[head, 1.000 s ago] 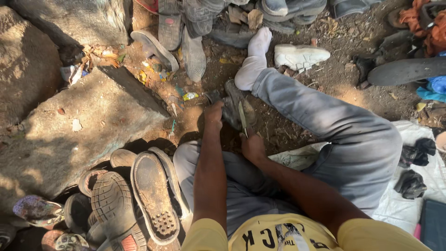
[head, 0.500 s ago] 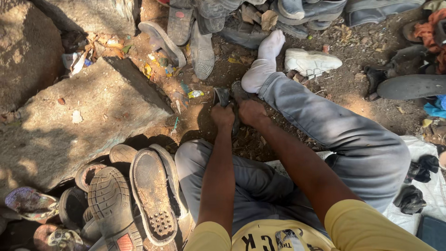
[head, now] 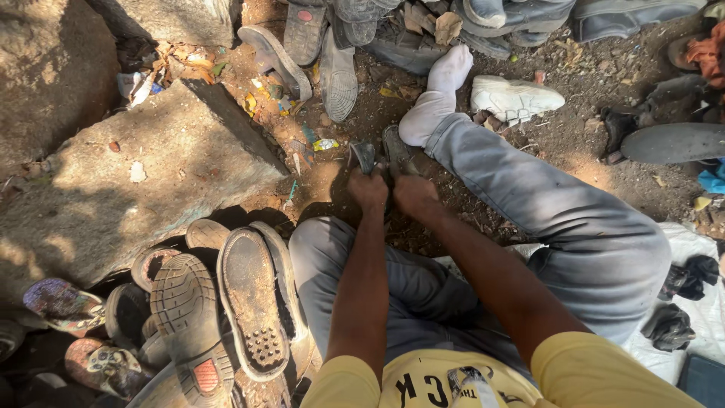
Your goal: The person sits on the ground and uses a knife to separate the sole from the upper of a slip-on shoe. They then work on a white sneaker, prying and cutting along the sole edge. The person continues to separate soles from uppers on several other shoes, placing the separated parts aside.
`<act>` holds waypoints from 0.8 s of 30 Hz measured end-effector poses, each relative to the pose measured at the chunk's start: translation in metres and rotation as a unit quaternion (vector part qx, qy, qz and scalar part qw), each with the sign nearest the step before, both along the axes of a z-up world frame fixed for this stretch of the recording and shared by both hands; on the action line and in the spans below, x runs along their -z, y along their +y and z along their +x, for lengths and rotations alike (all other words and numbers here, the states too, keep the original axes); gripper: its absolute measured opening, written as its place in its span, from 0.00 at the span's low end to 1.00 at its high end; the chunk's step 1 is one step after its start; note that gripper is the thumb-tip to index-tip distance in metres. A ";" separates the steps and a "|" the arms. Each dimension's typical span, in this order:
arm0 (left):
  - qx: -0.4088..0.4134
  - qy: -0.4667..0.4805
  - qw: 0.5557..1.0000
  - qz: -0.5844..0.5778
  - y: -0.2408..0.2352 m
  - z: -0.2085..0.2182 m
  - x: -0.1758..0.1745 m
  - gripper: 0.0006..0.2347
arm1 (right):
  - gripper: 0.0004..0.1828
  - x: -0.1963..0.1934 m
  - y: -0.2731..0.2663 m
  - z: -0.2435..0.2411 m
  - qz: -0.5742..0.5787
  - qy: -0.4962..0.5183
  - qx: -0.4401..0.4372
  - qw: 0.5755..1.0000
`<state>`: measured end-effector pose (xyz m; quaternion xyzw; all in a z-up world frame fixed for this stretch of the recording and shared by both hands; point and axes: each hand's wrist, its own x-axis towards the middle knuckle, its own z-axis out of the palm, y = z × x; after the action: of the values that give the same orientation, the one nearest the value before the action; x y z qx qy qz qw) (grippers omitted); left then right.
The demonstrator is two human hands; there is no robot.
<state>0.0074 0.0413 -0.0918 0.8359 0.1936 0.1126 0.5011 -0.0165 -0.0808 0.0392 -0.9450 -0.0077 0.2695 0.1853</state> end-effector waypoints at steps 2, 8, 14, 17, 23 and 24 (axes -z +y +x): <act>-0.032 -0.084 0.982 -0.165 0.005 0.000 0.025 0.11 | 0.28 -0.011 0.004 -0.027 -0.039 0.043 -0.023 0.998; -0.115 -0.051 0.872 -0.473 0.042 0.030 0.020 0.17 | 0.39 -0.049 -0.005 -0.106 -0.123 0.151 -0.083 0.977; -0.020 0.102 0.989 -0.107 0.024 0.007 -0.054 0.24 | 0.29 -0.022 -0.037 -0.096 -0.087 0.140 0.067 0.984; 0.087 0.087 0.992 0.009 -0.002 0.008 -0.064 0.27 | 0.26 -0.013 -0.075 -0.097 -0.050 0.071 0.012 0.996; 0.176 0.125 0.969 0.121 -0.018 0.017 -0.065 0.26 | 0.28 0.023 -0.067 -0.081 0.091 0.031 0.140 0.985; 0.177 0.135 0.969 0.112 -0.017 0.021 -0.069 0.28 | 0.29 0.025 -0.066 -0.079 0.103 -0.015 0.109 0.989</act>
<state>0.0280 0.0247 -0.0223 0.9150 0.0949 -0.0706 0.3858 -0.0960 -0.1466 0.0147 -0.9200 0.0645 0.2314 0.3098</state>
